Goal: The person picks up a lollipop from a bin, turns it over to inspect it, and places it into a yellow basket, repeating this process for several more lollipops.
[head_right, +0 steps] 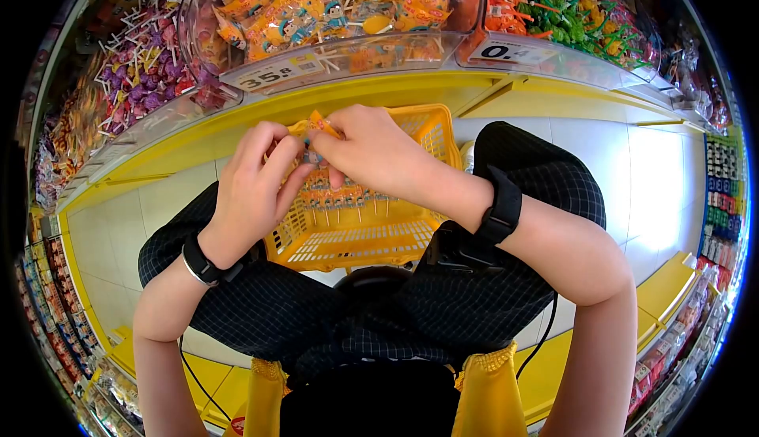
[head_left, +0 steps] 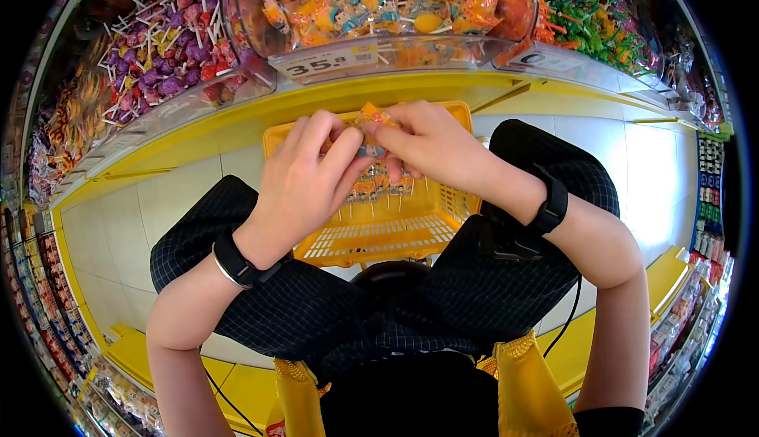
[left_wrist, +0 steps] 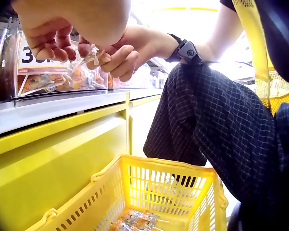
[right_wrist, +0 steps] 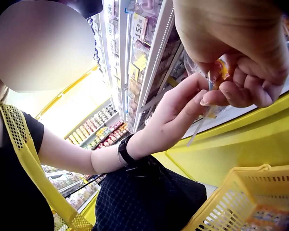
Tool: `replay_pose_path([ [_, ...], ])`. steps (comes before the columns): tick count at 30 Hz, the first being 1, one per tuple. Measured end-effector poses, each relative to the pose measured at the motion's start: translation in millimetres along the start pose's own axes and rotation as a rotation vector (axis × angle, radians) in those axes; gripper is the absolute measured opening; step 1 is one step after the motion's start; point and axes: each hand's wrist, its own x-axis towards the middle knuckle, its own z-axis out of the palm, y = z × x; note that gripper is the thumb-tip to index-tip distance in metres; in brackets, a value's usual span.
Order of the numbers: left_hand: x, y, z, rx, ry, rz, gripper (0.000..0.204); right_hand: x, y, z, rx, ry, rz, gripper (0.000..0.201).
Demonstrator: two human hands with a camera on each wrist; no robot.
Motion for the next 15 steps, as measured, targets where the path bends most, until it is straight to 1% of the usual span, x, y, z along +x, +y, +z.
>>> replay_pose_path([
  [2,-1.0,0.4,-1.5,-0.012,-0.063,-0.045,0.023,-0.2,0.5,0.2,0.004,0.003,-0.004,0.040],
  [5,-2.7,-1.9,-0.6,0.000,-0.085,-0.038,0.023,0.8,4.5,1.0,0.016,-0.001,0.007,0.040],
  [7,-1.7,-1.3,1.5,0.005,-0.054,-0.023,0.021,1.6,7.3,0.2,0.045,-0.059,0.033,0.040],
  [8,-1.4,-0.9,2.1,0.010,-0.023,-0.008,0.019,1.6,6.7,-0.1,0.046,-0.059,0.033,0.040],
  [12,-2.7,-1.6,1.7,-0.002,-0.045,0.045,0.019,1.3,4.8,-0.1,0.011,-0.053,0.013,0.041],
  [15,-2.9,-1.7,3.2,-0.037,-0.019,0.075,0.017,1.9,5.4,-0.1,-0.007,-0.048,-0.001,0.041],
])
